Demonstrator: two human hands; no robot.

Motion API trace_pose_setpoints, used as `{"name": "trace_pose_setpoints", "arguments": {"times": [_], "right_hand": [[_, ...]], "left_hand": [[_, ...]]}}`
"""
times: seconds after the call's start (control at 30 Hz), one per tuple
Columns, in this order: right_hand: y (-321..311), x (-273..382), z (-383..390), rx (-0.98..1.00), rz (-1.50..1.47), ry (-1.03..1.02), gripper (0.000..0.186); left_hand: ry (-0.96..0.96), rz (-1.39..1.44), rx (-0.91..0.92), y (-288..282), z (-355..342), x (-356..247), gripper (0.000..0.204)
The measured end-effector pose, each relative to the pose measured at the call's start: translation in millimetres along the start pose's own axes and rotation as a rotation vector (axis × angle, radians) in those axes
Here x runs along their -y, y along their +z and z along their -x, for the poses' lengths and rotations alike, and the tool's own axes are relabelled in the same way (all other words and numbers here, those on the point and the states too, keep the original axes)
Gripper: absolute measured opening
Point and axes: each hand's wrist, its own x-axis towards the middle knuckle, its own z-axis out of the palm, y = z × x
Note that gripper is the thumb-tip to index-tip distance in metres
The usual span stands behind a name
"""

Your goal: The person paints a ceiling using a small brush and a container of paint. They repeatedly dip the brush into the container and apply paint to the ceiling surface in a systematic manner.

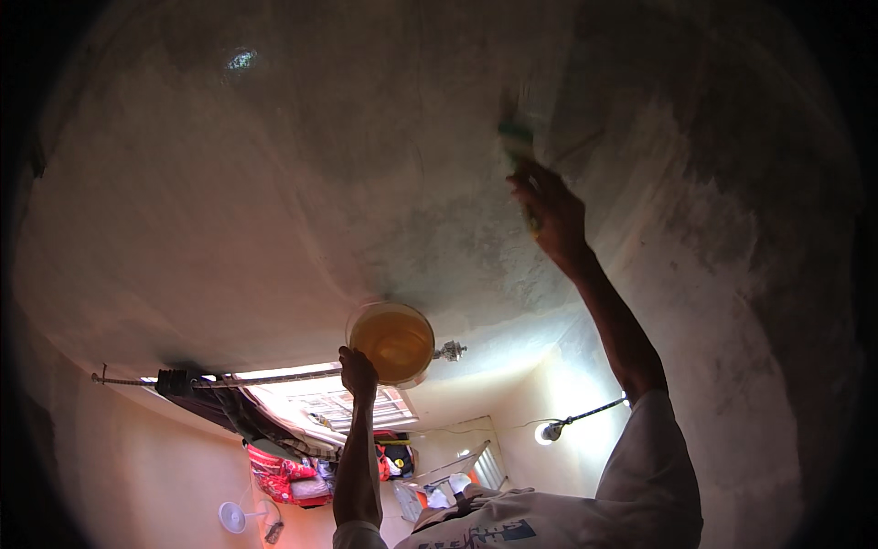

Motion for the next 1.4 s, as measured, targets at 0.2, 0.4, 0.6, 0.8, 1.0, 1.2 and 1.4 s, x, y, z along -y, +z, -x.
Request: {"name": "trace_pose_setpoints", "arguments": {"times": [0.2, 0.4, 0.6, 0.8, 1.0, 1.2, 1.4], "right_hand": [[8, 12, 27, 0.174, -0.227, 0.101, 0.030], [-14, -15, -11, 0.123, -0.339, 0.159, 0.026], [-33, -34, -60, 0.047, -0.221, 0.182, 0.026], [-23, -25, -58, -0.219, -0.061, 0.047, 0.031], [4, 9, -18, 0.091, -0.061, 0.043, 0.029], [-11, -6, -33, 0.097, -0.450, 0.202, 0.025], [-27, -48, -86, -0.041, -0.401, 0.301, 0.020]], "left_hand": [[0.002, -0.006, 0.024, -6, 0, -3, 0.026], [0.034, 0.020, -0.010, 5, -2, 9, 0.026], [0.031, 0.005, -0.006, 4, -2, 5, 0.026], [-0.008, -0.007, 0.005, 4, -2, 1, 0.026], [-0.011, -0.012, 0.002, 2, 0, 4, 0.027], [-0.002, -0.004, 0.011, 5, -3, 6, 0.027], [0.018, 0.010, 0.003, 1, 0, 1, 0.026]]}}
